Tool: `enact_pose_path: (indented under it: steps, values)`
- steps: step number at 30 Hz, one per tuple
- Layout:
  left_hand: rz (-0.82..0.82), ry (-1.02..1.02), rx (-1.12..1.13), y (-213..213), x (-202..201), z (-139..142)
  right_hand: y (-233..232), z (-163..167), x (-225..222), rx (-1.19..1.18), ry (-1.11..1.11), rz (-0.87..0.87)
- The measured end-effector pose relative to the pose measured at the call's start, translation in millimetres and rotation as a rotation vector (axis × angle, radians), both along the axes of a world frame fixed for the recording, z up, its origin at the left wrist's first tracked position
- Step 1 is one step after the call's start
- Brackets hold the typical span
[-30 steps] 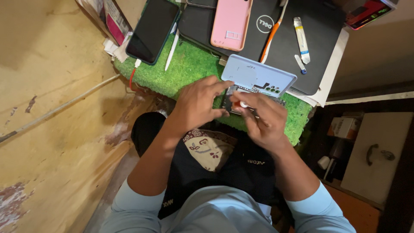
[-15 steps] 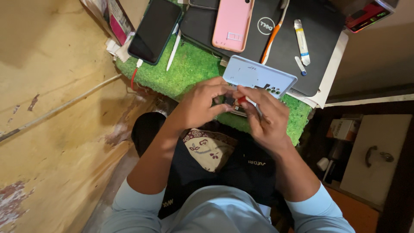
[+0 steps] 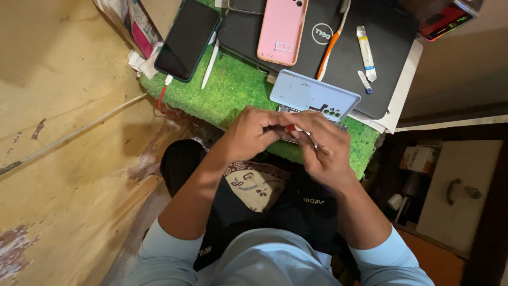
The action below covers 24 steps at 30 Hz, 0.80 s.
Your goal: The person uses a plastic pry tool to separate the back cover of a smartphone, then uses a screwdriver to remove screws from the internal frame. The back cover is set aside and the internal components are exposed.
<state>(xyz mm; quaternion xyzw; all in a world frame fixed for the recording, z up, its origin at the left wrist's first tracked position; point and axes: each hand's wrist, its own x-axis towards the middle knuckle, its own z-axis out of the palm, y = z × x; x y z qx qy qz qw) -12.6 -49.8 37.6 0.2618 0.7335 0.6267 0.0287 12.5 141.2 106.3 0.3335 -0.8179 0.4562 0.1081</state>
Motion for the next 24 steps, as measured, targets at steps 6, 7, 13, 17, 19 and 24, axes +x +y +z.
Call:
enact_pose_path:
  steps: [6,7,13,17,19,24]
  values:
    - [0.302,0.049,-0.133,14.4,3.5,-0.3,-2.2,-3.1,0.7,-0.007,-0.006,-0.07]
    - [0.274,0.066,-0.076,15.5,4.1,0.2,-3.0,-5.3,1.3,-0.03,-0.049,-0.108]
    - [-0.043,-0.021,0.136,-0.2,0.8,2.3,-1.3,-0.3,-2.5,0.017,0.058,-0.12]
    - [0.005,-0.103,0.12,-1.4,3.3,2.3,-3.5,9.5,-1.8,0.098,0.12,-0.084]
    - [0.1,-0.107,0.102,5.0,6.8,2.1,-4.3,10.5,-1.5,0.097,0.157,-0.077]
    - [0.158,0.085,-0.001,10.5,4.0,1.4,-8.1,2.1,-1.5,-0.049,0.016,-0.107]
